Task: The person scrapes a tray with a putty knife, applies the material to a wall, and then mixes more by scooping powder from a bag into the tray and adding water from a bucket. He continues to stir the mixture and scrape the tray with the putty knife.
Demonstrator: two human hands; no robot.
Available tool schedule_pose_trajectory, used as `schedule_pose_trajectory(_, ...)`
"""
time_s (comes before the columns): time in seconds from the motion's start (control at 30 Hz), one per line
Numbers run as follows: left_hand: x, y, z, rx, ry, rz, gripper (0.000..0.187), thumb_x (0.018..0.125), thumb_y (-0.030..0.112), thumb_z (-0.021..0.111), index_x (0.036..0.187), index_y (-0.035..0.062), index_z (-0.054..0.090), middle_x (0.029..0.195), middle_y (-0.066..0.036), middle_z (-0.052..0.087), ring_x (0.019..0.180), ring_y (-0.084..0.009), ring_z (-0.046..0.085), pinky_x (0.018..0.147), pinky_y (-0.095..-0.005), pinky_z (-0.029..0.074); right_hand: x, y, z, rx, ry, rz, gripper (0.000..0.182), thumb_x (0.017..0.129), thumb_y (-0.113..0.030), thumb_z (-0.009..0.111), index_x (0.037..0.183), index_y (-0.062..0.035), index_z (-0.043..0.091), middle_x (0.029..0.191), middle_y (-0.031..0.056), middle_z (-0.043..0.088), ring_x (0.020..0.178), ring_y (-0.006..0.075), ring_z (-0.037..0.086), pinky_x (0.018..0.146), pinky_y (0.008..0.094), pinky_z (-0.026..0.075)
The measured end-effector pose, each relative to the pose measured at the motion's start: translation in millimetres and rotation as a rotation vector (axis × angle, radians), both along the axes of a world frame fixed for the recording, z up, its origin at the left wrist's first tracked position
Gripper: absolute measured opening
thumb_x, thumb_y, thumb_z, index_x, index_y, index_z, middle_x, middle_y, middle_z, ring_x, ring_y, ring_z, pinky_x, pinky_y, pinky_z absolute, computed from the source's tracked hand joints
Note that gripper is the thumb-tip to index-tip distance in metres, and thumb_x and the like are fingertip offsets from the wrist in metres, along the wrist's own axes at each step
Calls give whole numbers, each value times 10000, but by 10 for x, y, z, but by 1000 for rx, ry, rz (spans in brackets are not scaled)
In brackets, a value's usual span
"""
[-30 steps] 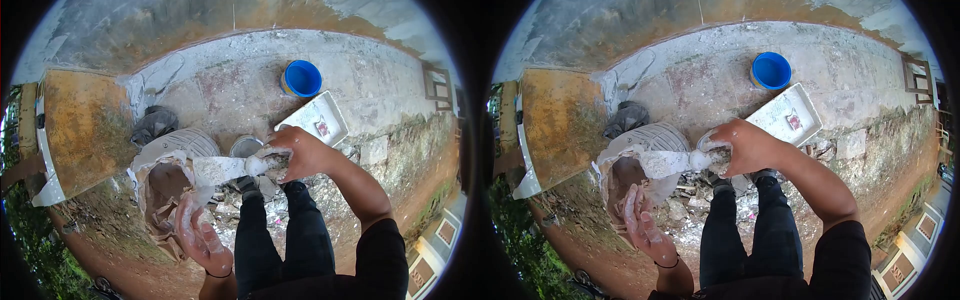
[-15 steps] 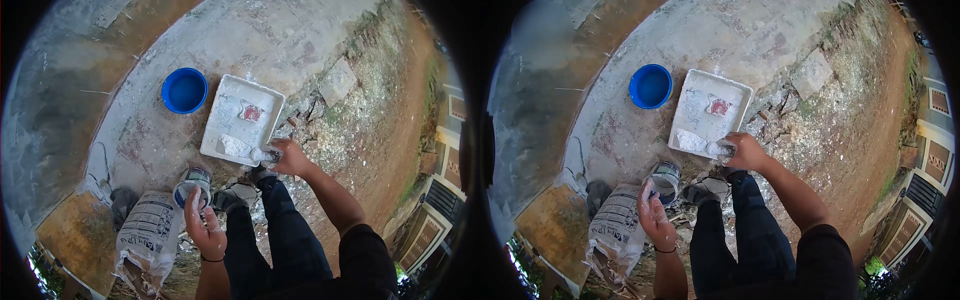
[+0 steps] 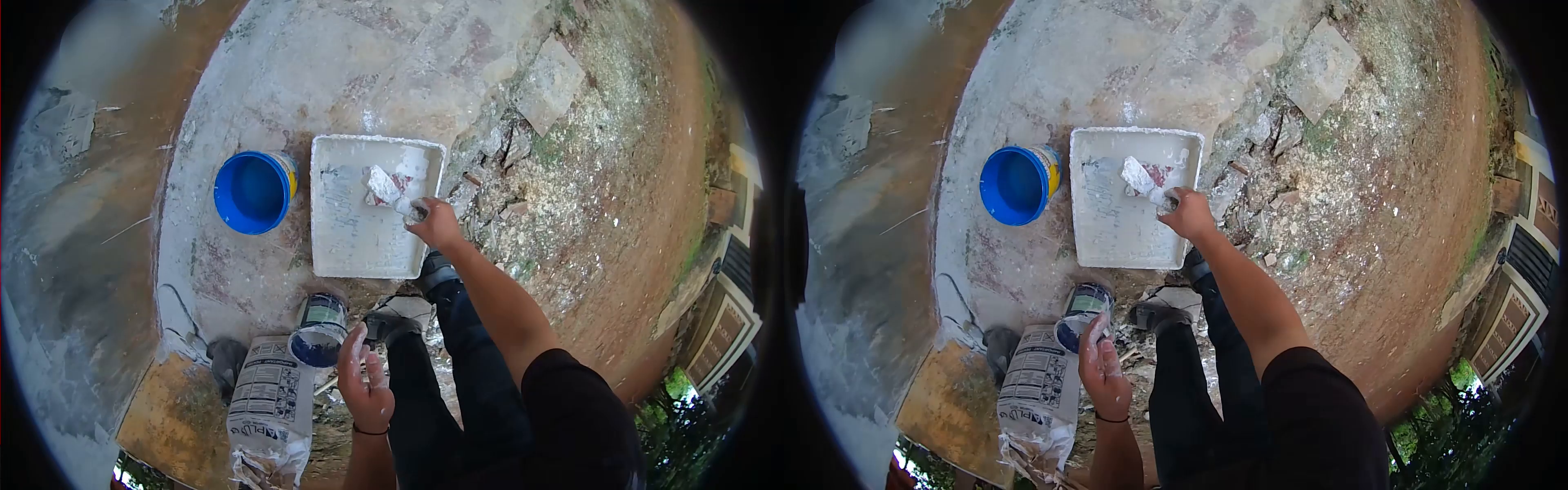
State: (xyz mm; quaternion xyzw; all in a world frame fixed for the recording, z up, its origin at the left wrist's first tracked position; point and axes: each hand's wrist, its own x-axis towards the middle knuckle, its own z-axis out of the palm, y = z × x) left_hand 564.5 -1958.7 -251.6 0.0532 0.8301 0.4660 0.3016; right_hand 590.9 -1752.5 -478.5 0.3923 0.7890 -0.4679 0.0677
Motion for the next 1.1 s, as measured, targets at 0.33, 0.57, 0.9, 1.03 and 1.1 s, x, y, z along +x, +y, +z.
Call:
schedule_pose_trajectory(0.33,-136,-67,5,-36,-17,-23,294,891,94,408,1144,-43,468,1168,-153,500,1037,-245,507,851,-311,404,-283,-149,-129,49,-3,-28,458,534,-189,764,917,11,612,880,181,600,797,334,588,742,371,476)
schedule_pose_trajectory(0.57,-211,-138,1,-60,2,-62,285,891,104,418,1126,-44,485,1142,-162,515,1027,-257,513,848,-316,407,-342,-183,-111,50,-27,-34,459,526,-192,770,899,26,613,889,187,602,806,334,590,744,364,481)
schedule_pose_trajectory(0.9,-223,-222,-20,-63,12,-95,283,892,104,416,1118,-53,485,1127,-170,517,1031,-271,514,870,-333,404,-336,-197,-131,57,-40,-76,465,540,-204,771,914,23,614,922,198,600,838,332,587,766,362,475)
schedule_pose_trajectory(1.03,-233,-188,1,-71,-12,-99,282,886,95,418,1113,-57,487,1127,-171,518,1034,-279,513,877,-339,401,-299,-168,-108,73,-60,-109,457,543,-201,769,909,25,612,915,199,599,842,331,584,767,361,474)
schedule_pose_trajectory(1.1,-212,-198,-25,-73,0,-119,281,886,93,417,1112,-57,488,1128,-171,518,1036,-281,512,878,-341,400,-270,-125,-109,62,-36,-54,454,548,-203,766,910,25,613,909,196,600,836,331,585,766,361,475)
